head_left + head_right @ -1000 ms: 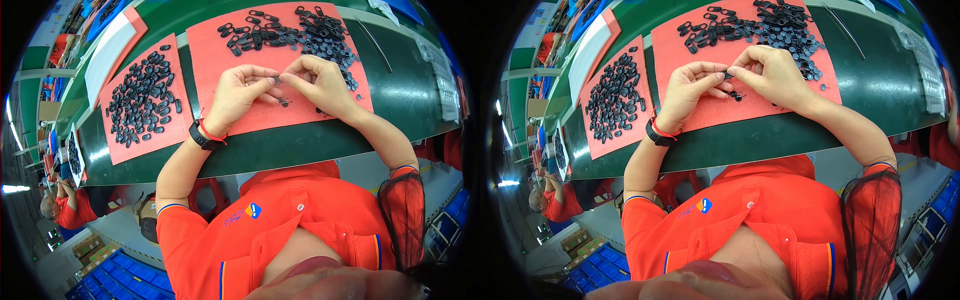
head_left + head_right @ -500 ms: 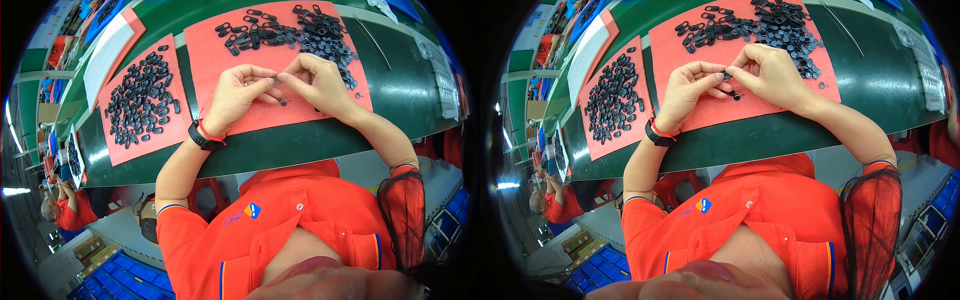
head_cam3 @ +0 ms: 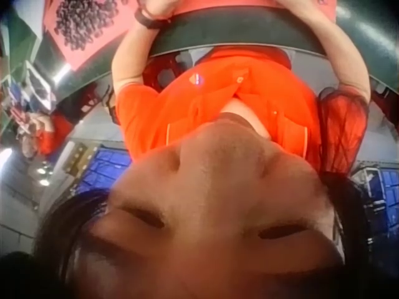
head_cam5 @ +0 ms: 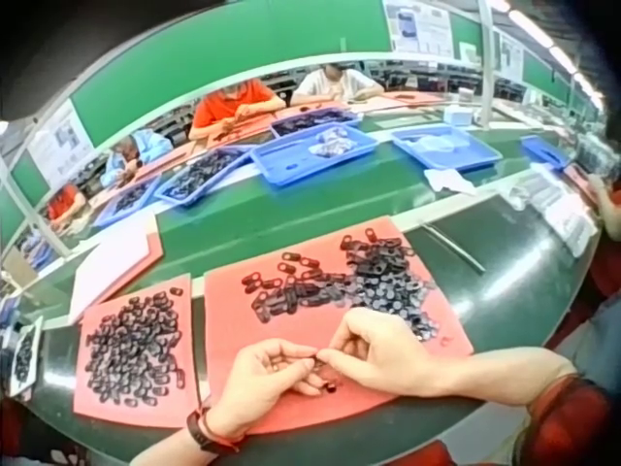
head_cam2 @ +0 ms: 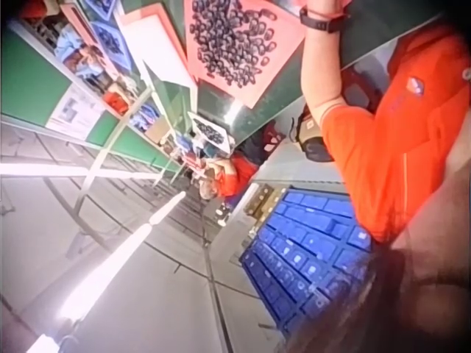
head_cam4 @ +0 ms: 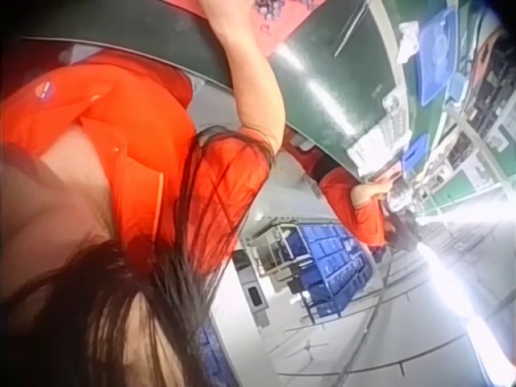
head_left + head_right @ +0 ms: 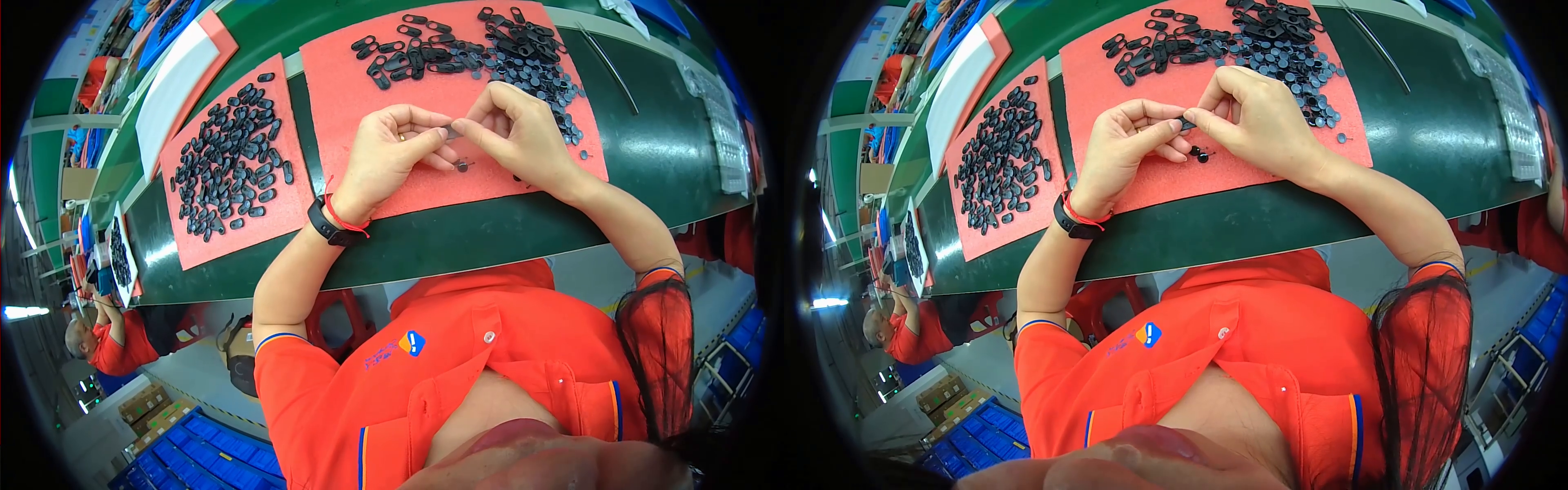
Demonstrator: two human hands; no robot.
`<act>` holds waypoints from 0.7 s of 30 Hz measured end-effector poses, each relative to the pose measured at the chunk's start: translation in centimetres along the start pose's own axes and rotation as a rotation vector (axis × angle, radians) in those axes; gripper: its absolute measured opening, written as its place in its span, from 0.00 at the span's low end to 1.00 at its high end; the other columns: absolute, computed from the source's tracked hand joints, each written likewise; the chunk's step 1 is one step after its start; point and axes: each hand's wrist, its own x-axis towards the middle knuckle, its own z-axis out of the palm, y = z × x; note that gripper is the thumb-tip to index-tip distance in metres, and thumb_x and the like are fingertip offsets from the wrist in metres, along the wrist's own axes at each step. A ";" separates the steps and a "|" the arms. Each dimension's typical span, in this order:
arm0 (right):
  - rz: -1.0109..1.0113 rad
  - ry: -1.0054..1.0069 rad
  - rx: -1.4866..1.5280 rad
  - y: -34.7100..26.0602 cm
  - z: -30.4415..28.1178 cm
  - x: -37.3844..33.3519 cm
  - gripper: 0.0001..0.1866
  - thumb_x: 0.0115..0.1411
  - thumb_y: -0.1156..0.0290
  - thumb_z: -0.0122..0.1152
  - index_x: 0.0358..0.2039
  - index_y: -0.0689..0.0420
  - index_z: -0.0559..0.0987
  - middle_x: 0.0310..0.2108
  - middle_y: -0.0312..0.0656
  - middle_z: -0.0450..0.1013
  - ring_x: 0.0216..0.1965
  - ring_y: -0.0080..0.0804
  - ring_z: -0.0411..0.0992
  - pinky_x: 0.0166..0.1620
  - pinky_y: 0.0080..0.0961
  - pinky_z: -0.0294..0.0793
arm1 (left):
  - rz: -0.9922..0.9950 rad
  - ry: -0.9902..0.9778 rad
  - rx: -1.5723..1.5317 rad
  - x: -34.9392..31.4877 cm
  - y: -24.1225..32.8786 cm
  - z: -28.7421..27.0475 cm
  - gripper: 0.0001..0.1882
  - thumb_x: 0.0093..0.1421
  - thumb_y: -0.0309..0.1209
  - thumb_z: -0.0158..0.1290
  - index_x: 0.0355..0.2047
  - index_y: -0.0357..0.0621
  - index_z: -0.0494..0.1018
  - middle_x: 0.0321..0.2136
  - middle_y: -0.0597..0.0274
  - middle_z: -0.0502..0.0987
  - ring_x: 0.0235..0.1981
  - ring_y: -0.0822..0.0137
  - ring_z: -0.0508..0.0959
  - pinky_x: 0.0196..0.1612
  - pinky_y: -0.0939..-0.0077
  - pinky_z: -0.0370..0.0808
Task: The person inspects and sorts small black circular components on a red work mat by hand, using a small metal probe to manipulate the components.
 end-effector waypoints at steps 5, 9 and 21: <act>0.040 -0.042 0.001 -0.3 -0.3 0.1 0.08 0.52 0.70 0.63 0.27 0.61 0.76 0.17 0.31 0.67 0.15 0.12 0.56 0.18 0.14 0.55 | 0.018 0.017 -0.018 0.0 0.0 0.1 0.10 0.57 0.23 0.51 0.38 0.30 0.71 0.31 0.54 0.77 0.27 0.71 0.78 0.33 0.83 0.77; 0.173 -0.109 0.087 -1.1 -0.6 0.0 0.09 0.53 0.69 0.62 0.31 0.61 0.77 0.14 0.30 0.65 0.14 0.11 0.54 0.18 0.14 0.53 | 0.045 0.021 -0.020 0.1 -0.1 0.1 0.09 0.57 0.20 0.49 0.38 0.27 0.69 0.30 0.49 0.77 0.26 0.66 0.80 0.31 0.77 0.79; 0.195 -0.176 0.097 -1.0 -0.7 -0.1 0.07 0.52 0.72 0.60 0.29 0.62 0.76 0.14 0.29 0.66 0.14 0.10 0.55 0.18 0.14 0.53 | 0.122 0.028 0.005 -0.1 -0.5 1.0 0.08 0.57 0.19 0.49 0.36 0.27 0.68 0.28 0.50 0.77 0.26 0.67 0.80 0.29 0.79 0.79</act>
